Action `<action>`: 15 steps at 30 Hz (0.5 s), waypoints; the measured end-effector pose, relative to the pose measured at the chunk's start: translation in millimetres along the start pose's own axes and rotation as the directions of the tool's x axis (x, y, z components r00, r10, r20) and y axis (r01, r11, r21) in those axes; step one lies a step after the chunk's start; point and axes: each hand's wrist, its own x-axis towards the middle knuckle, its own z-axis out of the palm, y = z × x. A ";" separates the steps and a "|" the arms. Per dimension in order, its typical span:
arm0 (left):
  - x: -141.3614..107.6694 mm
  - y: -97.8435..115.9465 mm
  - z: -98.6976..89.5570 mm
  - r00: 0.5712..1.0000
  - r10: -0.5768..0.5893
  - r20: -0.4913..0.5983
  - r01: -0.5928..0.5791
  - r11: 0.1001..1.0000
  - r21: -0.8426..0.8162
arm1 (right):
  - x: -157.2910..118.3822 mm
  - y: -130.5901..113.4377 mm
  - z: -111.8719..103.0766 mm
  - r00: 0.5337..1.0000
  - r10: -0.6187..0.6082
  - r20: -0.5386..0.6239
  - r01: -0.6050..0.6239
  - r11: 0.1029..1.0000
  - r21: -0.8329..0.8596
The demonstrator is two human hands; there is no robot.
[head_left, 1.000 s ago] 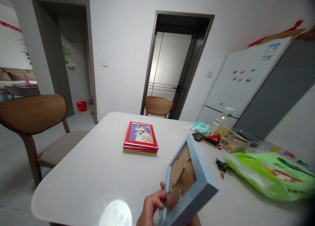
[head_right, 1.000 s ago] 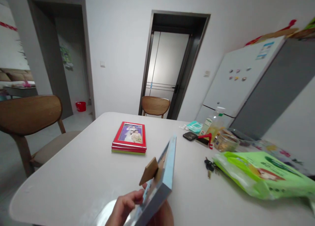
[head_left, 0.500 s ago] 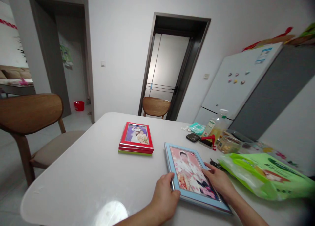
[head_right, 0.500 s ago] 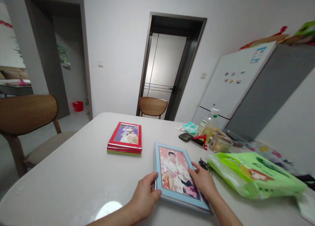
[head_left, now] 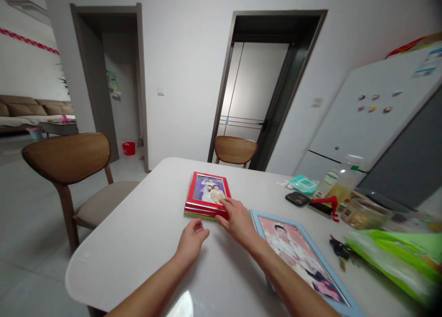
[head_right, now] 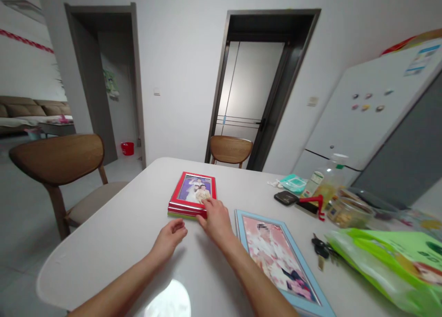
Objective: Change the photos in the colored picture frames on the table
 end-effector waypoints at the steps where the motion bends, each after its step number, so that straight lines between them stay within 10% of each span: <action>1: 0.8 0.4 -4.1 1.000 -0.014 -0.018 0.013 0.999 -0.040 | 9.1 -11.9 6.7 1.000 -0.030 0.007 0.030 1.000 -0.005; 9: -27.3 21.5 -15.8 0.999 0.014 0.031 -0.001 0.922 -0.387 | -22.8 -58.4 -1.9 0.982 -0.171 0.083 0.171 0.985 0.013; 12: -52.3 34.3 -12.1 0.990 0.140 -0.011 -0.132 0.900 -0.415 | -53.5 -70.4 -22.3 0.983 -0.151 0.100 0.120 0.956 0.269; 15: -82.7 45.0 -12.1 0.964 0.258 -0.070 -0.266 0.952 -0.149 | -70.4 -75.8 -43.8 0.993 0.037 0.109 -0.102 0.717 0.690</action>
